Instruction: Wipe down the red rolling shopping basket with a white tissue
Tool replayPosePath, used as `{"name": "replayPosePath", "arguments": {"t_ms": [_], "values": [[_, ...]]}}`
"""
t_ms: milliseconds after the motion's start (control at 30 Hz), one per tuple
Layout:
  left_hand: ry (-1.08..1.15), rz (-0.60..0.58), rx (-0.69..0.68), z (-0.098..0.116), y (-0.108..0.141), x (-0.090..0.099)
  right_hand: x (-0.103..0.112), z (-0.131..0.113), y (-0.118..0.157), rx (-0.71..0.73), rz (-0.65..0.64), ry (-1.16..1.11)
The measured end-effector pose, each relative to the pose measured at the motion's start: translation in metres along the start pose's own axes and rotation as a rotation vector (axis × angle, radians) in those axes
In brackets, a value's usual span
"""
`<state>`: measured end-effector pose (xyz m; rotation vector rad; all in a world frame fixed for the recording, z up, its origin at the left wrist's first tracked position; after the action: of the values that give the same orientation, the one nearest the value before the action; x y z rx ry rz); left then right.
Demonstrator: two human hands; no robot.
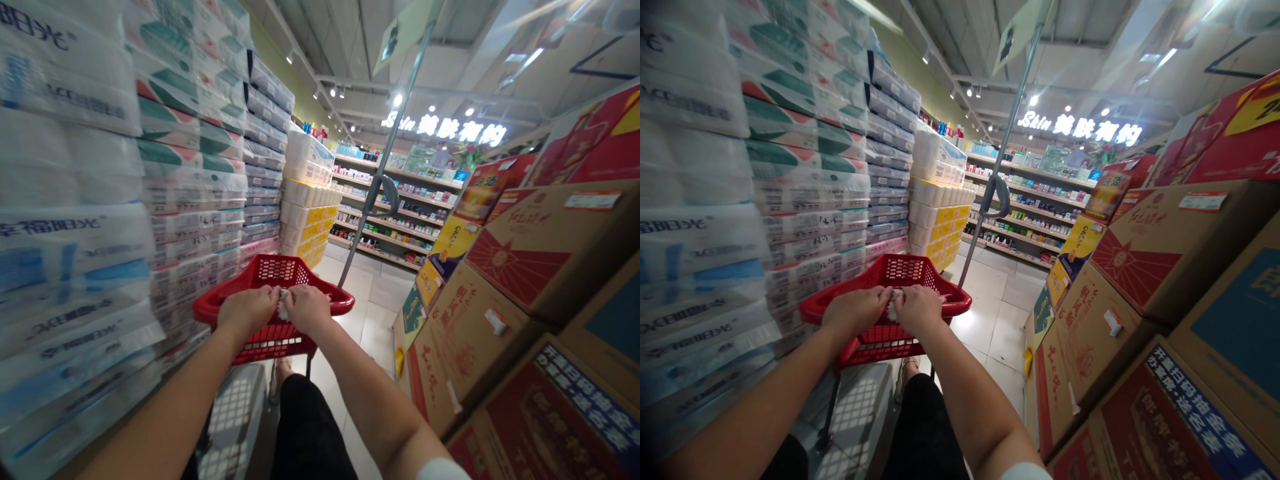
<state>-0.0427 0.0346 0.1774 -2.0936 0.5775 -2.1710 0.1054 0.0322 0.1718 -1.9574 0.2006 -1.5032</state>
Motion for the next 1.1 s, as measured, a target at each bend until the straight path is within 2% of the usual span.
{"name": "replayPosePath", "arguments": {"t_ms": [67, 200, 433, 667, 900, 1100], "values": [[0.004, -0.001, 0.026, 0.0, -0.001, -0.001, -0.001, 0.0, 0.0, 0.005, 0.036, -0.014], [-0.008, -0.002, 0.021, 0.0, 0.0, -0.002, -0.007, 0.0, 0.008, 0.034, 0.201, -0.02], [-0.051, 0.009, -0.039, -0.003, 0.001, -0.001, -0.008, -0.001, 0.004, 0.009, 0.112, -0.008], [-0.117, 0.011, -0.051, -0.013, 0.005, 0.004, -0.013, -0.013, 0.01, 0.06, 0.253, -0.033], [-0.133, 0.015, -0.062, -0.017, 0.004, 0.002, -0.011, -0.015, 0.009, 0.071, 0.222, -0.037], [-0.032, 0.014, 0.003, -0.018, 0.0, -0.001, -0.013, -0.014, 0.012, 0.075, 0.225, -0.015]]}}
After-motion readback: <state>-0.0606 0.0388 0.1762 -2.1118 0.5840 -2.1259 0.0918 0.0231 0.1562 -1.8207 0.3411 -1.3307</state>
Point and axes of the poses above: each hand's wrist, its own y-axis away from the middle knuckle, its own x-axis out of the back of the hand, z = x × y, the point moved 1 cm from there along -y, towards the middle knuckle, and after that the axes turned 1 degree about z, right-handed, at the moved point
